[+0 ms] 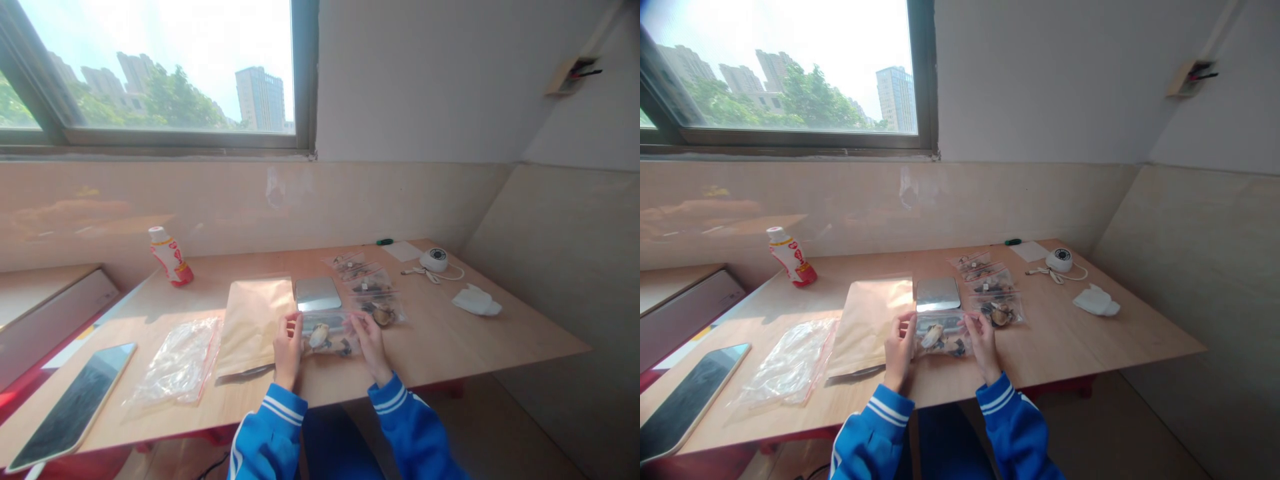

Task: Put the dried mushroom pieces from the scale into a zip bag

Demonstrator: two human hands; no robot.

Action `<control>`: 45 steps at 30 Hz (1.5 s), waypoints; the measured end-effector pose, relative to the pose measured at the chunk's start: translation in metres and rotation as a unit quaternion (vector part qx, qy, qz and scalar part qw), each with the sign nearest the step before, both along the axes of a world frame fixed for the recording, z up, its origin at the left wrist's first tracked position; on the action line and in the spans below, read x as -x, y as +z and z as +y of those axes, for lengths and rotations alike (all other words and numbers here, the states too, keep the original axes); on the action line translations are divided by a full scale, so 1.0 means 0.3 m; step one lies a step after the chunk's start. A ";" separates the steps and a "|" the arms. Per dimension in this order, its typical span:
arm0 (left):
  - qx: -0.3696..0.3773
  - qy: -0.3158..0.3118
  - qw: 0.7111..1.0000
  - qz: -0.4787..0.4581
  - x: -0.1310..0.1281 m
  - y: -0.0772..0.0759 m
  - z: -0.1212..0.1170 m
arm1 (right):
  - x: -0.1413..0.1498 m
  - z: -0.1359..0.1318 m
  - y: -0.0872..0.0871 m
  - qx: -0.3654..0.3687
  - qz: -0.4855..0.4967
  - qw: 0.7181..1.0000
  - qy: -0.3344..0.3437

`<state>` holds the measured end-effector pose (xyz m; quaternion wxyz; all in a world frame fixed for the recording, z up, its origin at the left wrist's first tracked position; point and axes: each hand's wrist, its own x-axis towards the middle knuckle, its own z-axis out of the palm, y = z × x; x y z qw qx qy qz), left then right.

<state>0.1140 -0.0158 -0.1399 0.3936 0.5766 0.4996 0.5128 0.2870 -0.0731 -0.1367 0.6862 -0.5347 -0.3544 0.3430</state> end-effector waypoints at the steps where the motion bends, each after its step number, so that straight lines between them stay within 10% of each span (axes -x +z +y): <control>1: 0.002 -0.002 1.000 0.001 0.001 0.000 0.000 | -0.001 0.001 -0.001 -0.003 0.001 1.000 -0.001; 45: 0.009 -0.028 0.998 0.061 0.002 0.026 -0.011 | -0.006 -0.010 -0.032 0.011 0.032 0.999 -0.017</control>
